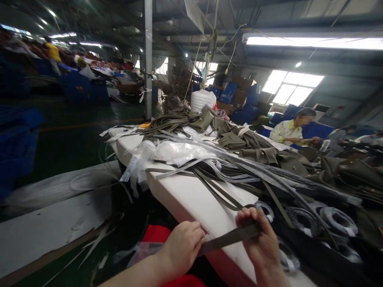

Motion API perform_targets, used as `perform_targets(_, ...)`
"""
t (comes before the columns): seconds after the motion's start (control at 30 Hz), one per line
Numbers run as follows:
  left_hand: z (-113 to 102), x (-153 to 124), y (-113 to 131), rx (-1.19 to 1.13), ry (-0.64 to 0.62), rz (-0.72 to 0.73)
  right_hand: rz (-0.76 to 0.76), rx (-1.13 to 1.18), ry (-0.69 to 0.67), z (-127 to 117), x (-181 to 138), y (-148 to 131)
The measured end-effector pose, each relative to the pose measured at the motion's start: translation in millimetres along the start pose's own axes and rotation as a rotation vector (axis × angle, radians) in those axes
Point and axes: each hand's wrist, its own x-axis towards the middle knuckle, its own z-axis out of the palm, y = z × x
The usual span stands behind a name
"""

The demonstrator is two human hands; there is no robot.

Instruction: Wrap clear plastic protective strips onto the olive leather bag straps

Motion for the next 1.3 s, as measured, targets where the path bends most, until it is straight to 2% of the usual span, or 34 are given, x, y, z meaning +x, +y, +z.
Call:
perform_targets(0.07,-2,0,-1,-0.011,-0.004,-0.006,-0.021,0.031,-0.009,0,9,-20)
perform_targets(0.13,-3,4,1,-0.02,0.01,-0.007,-0.088,-0.084,-0.005,2,12,-17)
perform_targets(0.27,2,16,8,-0.016,0.117,-0.021,-0.228,-0.43,0.008,10,-1,38)
perform_targets(0.37,13,20,13,-0.072,0.185,-0.078,-0.13,-0.494,-0.069,11,-14,80)
perform_targets(0.43,21,18,14,-0.148,0.175,-0.156,-0.041,-0.41,-0.107,10,-17,89)
perform_targets(0.53,27,9,12,-0.237,0.108,-0.226,0.088,-0.139,-0.076,9,-9,68)
perform_targets(0.63,22,-4,1,-0.257,0.034,-0.21,0.174,0.179,-0.043,8,6,19)
perform_targets(0.73,16,-18,-16,-0.227,-0.033,-0.207,0.115,0.342,-0.031,4,19,-25)
perform_targets(0.8,14,-25,-25,-0.193,-0.067,-0.222,0.04,0.301,-0.018,2,24,-39)
perform_targets(0.87,13,-28,-30,-0.151,-0.084,-0.241,-0.026,0.155,0.012,2,27,-38)
perform_targets(1.03,10,-17,-20,-0.182,-0.044,-0.229,-0.103,-0.25,0.016,17,24,-8)
perform_targets(1.1,8,-10,-16,-0.23,-0.009,-0.211,-0.09,-0.251,-0.014,23,22,-3)
perform_targets(1.17,7,-5,-16,-0.278,0.023,-0.183,-0.073,-0.144,-0.02,24,21,-7)
perform_targets(1.23,5,-1,-18,-0.333,0.068,-0.149,-0.08,-0.036,0.009,21,21,-17)
perform_targets(1.3,2,2,-20,-0.388,0.126,-0.116,-0.108,-0.049,0.045,16,20,-25)
